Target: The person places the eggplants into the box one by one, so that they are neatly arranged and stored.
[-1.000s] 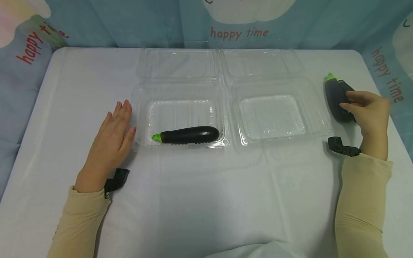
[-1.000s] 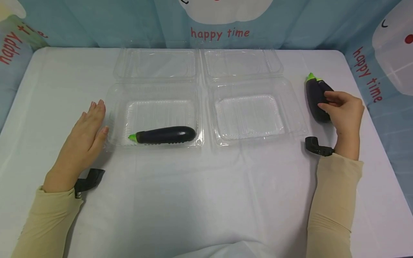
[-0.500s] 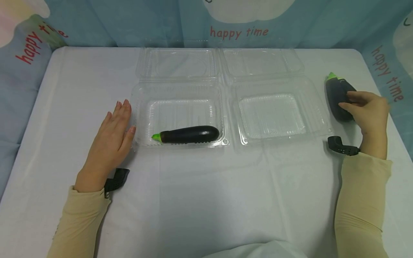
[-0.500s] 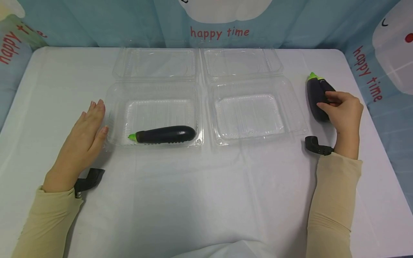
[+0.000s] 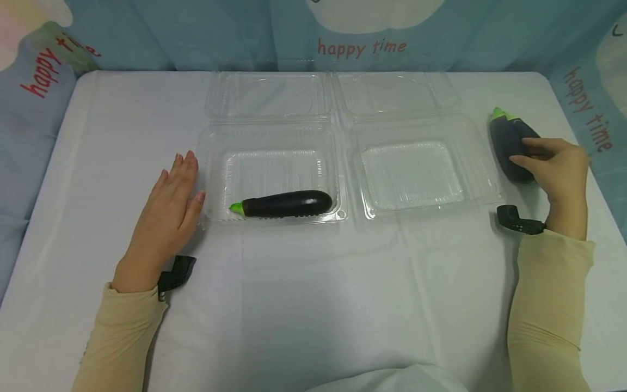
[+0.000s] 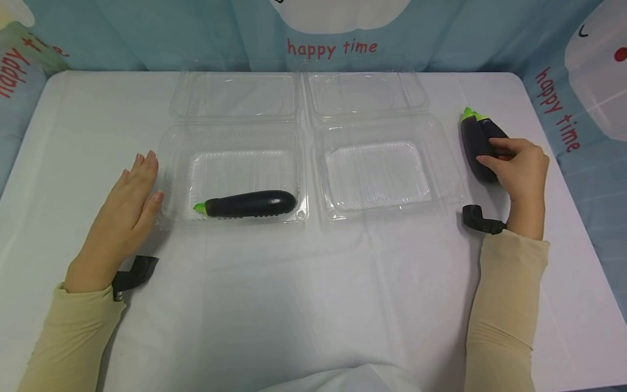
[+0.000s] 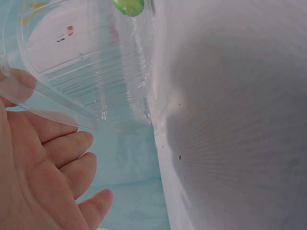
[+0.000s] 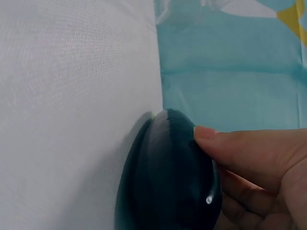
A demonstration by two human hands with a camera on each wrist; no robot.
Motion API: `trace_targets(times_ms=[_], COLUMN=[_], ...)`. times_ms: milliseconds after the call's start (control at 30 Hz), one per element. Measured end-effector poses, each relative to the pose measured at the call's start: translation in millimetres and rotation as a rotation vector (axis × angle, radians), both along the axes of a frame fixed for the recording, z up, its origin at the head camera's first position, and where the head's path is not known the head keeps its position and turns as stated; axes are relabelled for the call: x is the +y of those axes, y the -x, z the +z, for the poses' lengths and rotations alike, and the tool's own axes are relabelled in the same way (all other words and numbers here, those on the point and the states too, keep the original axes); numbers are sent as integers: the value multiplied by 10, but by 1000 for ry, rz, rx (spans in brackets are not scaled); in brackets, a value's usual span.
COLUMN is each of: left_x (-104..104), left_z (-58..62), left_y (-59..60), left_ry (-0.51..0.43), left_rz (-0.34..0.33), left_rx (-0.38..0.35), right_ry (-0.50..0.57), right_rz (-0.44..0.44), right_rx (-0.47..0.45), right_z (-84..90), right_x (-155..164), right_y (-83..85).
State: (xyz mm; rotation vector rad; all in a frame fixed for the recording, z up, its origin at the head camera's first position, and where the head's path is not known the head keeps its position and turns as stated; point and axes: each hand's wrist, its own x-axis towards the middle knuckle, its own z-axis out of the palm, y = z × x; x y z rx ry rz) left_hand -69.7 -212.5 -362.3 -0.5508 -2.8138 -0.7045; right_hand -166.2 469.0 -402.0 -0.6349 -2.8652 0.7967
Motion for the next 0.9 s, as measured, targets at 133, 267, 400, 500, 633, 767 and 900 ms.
trace_targets(times_ms=[133,267,400,500,633,767,900], left_x=[-4,2,-2,-7,-8,-7,-5], left_z=[-8,0,-7,-12,-11,-6,-7], left_y=[3,3,4,6,5,2,1], left_ry=[-3,3,2,0,-4,-9,-6], left_rz=[1,4,6,6,2,0,-2], left_rx=[-6,-13,-14,-13,-12,-8,-1], right_ry=[-1,-24,-53,-81,-116,-130,-112], right_rz=[10,19,63,90,97,110,137], right_rx=[-2,-17,-38,-48,-51,-69,-57], right_z=[51,92,122,68,-17,132,445], right_x=[-44,-92,-153,-118,-40,-207,-582], right_y=[-22,-45,-56,-19,19,-48,-175])
